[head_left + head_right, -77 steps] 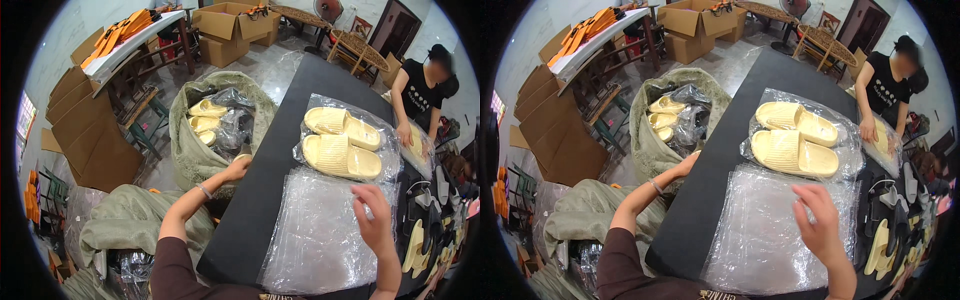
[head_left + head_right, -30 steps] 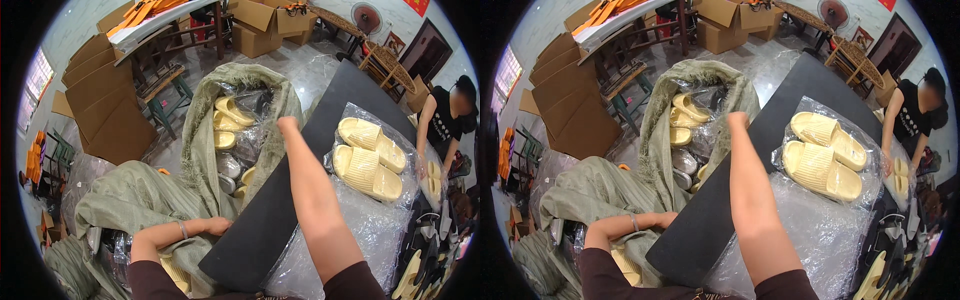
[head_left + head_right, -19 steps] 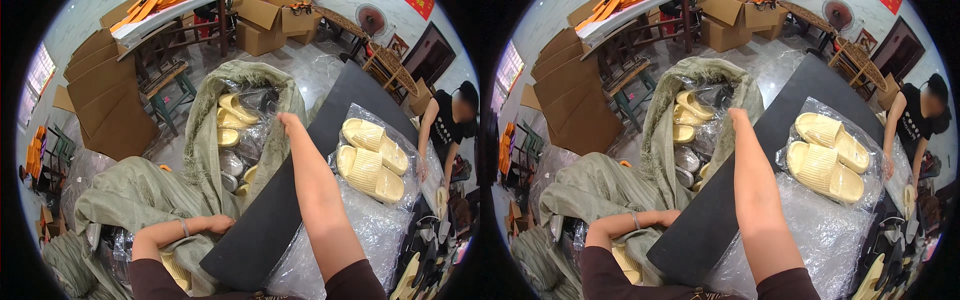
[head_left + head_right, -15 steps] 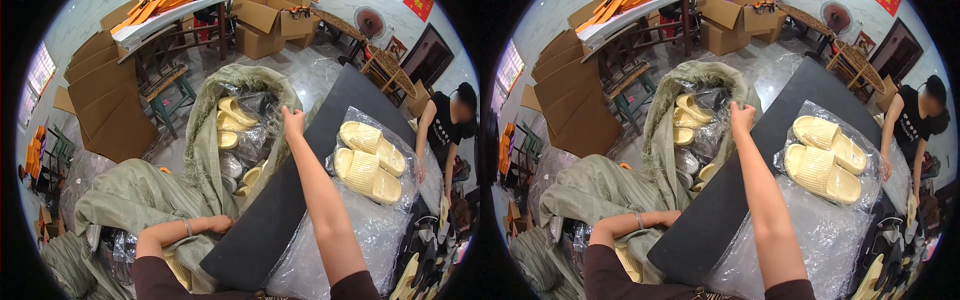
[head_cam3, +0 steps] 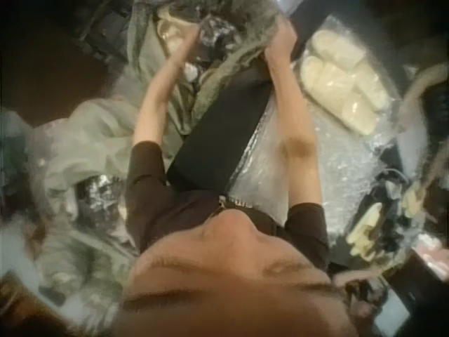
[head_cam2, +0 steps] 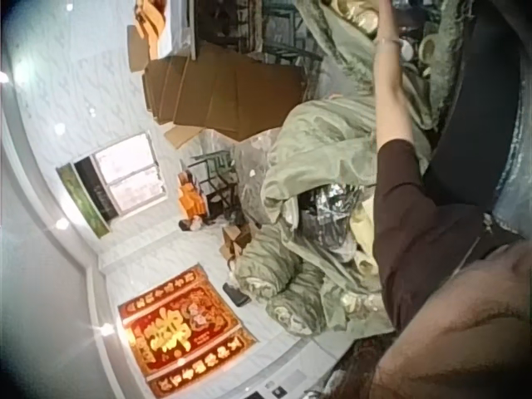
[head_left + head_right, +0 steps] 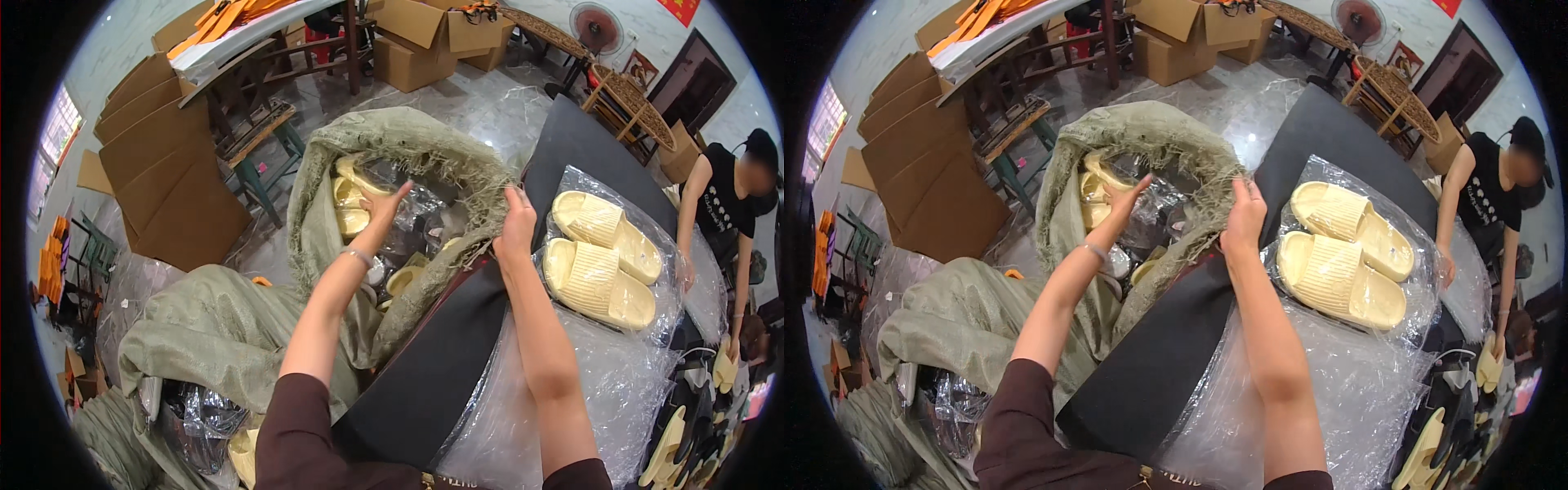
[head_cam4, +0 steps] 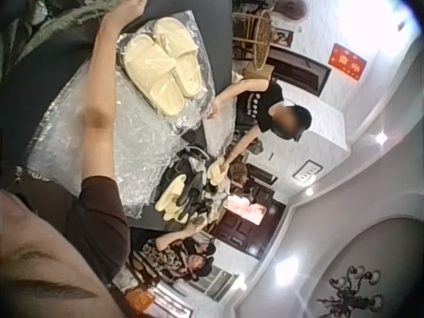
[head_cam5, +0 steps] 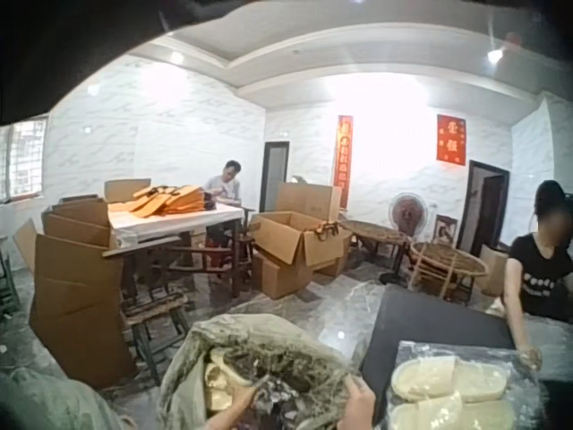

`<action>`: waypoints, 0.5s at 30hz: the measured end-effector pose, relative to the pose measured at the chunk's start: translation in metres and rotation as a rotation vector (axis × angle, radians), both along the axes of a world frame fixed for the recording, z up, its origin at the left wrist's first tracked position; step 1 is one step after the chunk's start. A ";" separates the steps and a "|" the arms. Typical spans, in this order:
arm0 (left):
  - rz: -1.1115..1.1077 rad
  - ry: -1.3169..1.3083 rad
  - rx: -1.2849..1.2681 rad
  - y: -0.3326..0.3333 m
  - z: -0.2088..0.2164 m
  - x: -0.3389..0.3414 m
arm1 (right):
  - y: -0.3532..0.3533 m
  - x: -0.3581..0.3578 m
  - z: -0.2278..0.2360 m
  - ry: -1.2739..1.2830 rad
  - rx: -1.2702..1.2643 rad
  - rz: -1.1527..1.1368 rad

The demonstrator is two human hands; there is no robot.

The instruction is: The person retrieves pairs of yellow and black slippers from a large green sack and places them onto a table. They arrange the slippers on sheets of bubble wrap and fold the wrap to package them. The person handles the items by hand, stacking the packaged pairs on the table.

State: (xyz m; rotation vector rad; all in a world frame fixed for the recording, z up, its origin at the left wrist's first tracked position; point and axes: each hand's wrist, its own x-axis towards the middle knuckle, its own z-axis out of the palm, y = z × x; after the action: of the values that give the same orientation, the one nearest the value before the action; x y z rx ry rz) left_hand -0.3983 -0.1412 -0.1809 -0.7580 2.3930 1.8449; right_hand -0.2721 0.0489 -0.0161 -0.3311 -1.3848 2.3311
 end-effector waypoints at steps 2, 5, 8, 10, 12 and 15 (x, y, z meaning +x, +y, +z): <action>0.085 -0.186 0.077 0.032 0.017 -0.015 | 0.009 -0.003 -0.005 0.029 -0.044 -0.020; 0.215 -0.401 0.071 0.036 0.003 -0.030 | 0.002 0.000 0.002 0.028 -0.056 0.024; 0.221 -0.465 -0.012 0.061 -0.004 -0.033 | 0.014 -0.002 -0.004 -0.011 0.039 -0.093; 0.301 -0.301 0.184 0.057 -0.027 -0.045 | 0.015 -0.003 -0.008 -0.029 0.063 -0.085; 0.444 -0.116 0.421 0.015 -0.068 -0.064 | -0.010 -0.008 -0.005 -0.018 0.053 0.023; 0.446 -0.177 -0.006 0.034 -0.065 -0.061 | -0.002 -0.011 -0.013 -0.015 0.034 0.017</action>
State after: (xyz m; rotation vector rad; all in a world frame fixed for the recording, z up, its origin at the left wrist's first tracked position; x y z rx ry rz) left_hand -0.4591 -0.1076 -0.2455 -1.4874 2.2511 1.8017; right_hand -0.2832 0.0471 -0.0296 -0.3289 -1.4379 2.3210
